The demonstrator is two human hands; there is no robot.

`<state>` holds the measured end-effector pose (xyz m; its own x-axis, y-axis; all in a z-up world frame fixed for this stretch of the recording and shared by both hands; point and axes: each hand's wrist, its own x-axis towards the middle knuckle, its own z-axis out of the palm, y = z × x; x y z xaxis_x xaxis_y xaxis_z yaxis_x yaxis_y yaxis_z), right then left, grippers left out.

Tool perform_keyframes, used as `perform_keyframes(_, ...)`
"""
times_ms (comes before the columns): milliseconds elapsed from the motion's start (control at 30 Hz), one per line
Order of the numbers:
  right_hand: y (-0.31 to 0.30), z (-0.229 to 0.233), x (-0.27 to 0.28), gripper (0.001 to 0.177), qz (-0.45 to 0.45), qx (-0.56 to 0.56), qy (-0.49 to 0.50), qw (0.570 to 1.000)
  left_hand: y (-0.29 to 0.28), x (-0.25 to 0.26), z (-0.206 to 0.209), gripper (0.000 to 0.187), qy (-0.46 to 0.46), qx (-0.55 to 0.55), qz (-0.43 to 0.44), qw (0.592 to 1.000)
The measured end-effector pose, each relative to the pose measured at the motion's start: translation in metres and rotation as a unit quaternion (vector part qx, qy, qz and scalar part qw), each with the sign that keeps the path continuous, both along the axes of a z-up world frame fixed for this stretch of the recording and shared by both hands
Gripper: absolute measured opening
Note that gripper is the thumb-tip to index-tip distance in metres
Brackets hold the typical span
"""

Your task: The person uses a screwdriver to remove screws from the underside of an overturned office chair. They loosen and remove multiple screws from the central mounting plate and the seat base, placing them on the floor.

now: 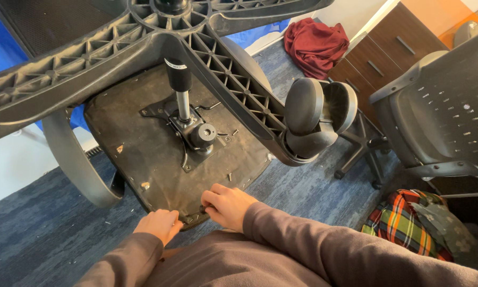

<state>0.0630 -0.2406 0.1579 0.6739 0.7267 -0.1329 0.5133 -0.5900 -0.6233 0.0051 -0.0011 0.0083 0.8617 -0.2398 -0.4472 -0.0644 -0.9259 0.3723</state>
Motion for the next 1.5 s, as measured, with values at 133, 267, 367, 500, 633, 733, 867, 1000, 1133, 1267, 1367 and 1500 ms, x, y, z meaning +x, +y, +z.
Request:
perform_keyframes(133, 0.002, 0.002, 0.001, 0.014, -0.007, -0.009, -0.003, 1.0, 0.004, 0.001, -0.003, 0.017, -0.012, -0.05, 0.002, 0.999)
perform_keyframes(267, 0.002, 0.003, 0.0, 0.013, -0.012, -0.008, -0.007, 1.0, -0.001, 0.003, 0.003, 0.024, -0.014, -0.036, 0.005, 0.999)
perform_keyframes(367, 0.0, 0.004, 0.0, 0.013, -0.016, 0.006, -0.009, 1.0, -0.009, 0.008, 0.019, 0.03, -0.023, -0.049, 0.028, 0.998)
perform_keyframes(500, -0.003, 0.002, -0.002, 0.015, -0.036, 0.031, -0.01, 0.999, -0.024, 0.02, 0.044, 0.024, -0.1, -0.199, 0.133, 0.966)
perform_keyframes(633, -0.003, -0.001, -0.005, 0.015, -0.038, 0.039, -0.002, 0.998, -0.05, 0.043, 0.05, 0.034, -0.186, -0.241, 0.214, 0.928)
perform_keyframes(733, -0.003, -0.002, -0.006, 0.015, -0.033, 0.039, -0.002, 0.999, -0.058, 0.043, 0.041, 0.033, -0.178, -0.208, 0.259, 0.926)
perform_keyframes(867, -0.006, -0.001, -0.008, 0.015, -0.027, 0.039, 0.0, 0.999, -0.047, 0.023, 0.023, 0.028, -0.091, -0.138, 0.257, 0.952)
perform_keyframes(1000, -0.005, 0.0, -0.01, 0.016, -0.039, 0.037, 0.0, 0.999, -0.025, -0.003, 0.006, 0.032, -0.092, -0.102, 0.226, 0.964)
perform_keyframes(1133, -0.001, 0.001, -0.012, 0.02, -0.049, 0.015, 0.018, 0.999, -0.009, -0.013, -0.009, 0.04, -0.149, -0.068, 0.288, 0.944)
perform_keyframes(1267, 0.01, 0.002, -0.018, 0.023, -0.058, 0.019, 0.001, 0.998, 0.009, -0.003, -0.04, 0.069, -0.124, -0.076, 0.401, 0.905)
perform_keyframes(1367, 0.018, 0.004, -0.022, 0.025, -0.068, 0.023, -0.009, 0.997, 0.02, 0.007, -0.077, 0.072, -0.124, -0.138, 0.382, 0.905)
perform_keyframes(1500, 0.033, 0.011, -0.026, 0.026, -0.122, -0.008, -0.006, 0.993, 0.048, 0.007, -0.111, 0.072, -0.068, -0.136, 0.284, 0.947)
